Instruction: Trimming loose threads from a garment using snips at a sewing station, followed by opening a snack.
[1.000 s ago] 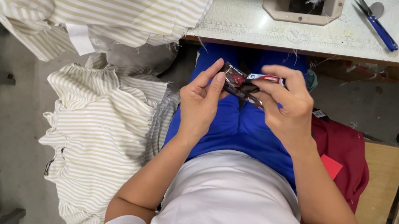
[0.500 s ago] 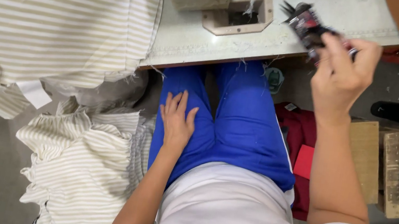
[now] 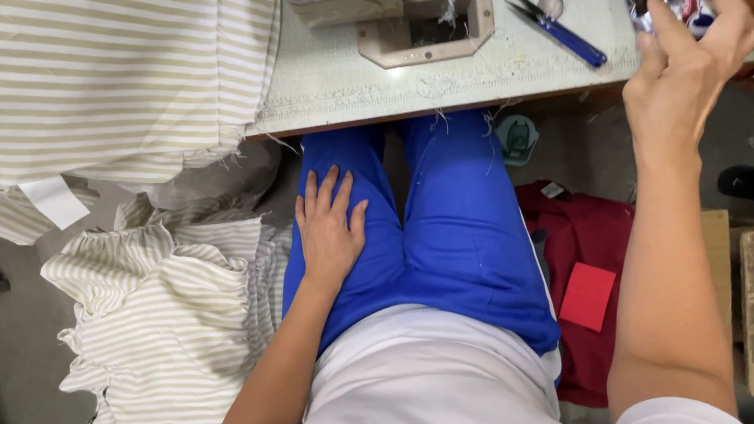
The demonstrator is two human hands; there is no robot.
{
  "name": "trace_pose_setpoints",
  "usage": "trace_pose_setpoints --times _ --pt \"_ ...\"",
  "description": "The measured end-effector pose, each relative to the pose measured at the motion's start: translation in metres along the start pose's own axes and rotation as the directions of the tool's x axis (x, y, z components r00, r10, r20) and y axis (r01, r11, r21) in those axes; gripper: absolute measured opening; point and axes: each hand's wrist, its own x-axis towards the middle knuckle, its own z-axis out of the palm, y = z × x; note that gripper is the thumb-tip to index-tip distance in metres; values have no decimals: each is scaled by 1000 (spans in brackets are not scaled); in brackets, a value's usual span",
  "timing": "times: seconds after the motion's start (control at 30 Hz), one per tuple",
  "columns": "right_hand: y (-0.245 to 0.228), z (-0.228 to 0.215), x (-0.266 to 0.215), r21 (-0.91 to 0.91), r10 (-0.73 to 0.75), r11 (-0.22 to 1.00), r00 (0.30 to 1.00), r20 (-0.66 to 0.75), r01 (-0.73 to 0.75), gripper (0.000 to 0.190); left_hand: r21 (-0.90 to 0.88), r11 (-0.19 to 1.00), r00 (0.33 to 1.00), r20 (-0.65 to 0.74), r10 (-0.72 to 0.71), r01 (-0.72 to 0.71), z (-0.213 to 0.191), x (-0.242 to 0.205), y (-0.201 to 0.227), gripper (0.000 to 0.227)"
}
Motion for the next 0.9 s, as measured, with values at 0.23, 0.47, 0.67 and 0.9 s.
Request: trace_pose_setpoints --times 0.23,0.47,0.67,0.9 --pt "-25 -21 -10 -48 -89 996 935 -345 77 39 38 999 1000 -13 14 -14 4 2 -1 46" --pt "-82 30 -118 144 237 965 964 -122 -219 40 42 973 960 -179 -215 225 36 6 -28 87" --pt "-83 66 -156 101 432 594 422 797 -798 51 103 915 921 -9 -390 389 21 38 -5 98" --pt "36 199 -209 123 546 548 465 697 -827 36 88 840 839 61 -541 536 19 66 -11 106"
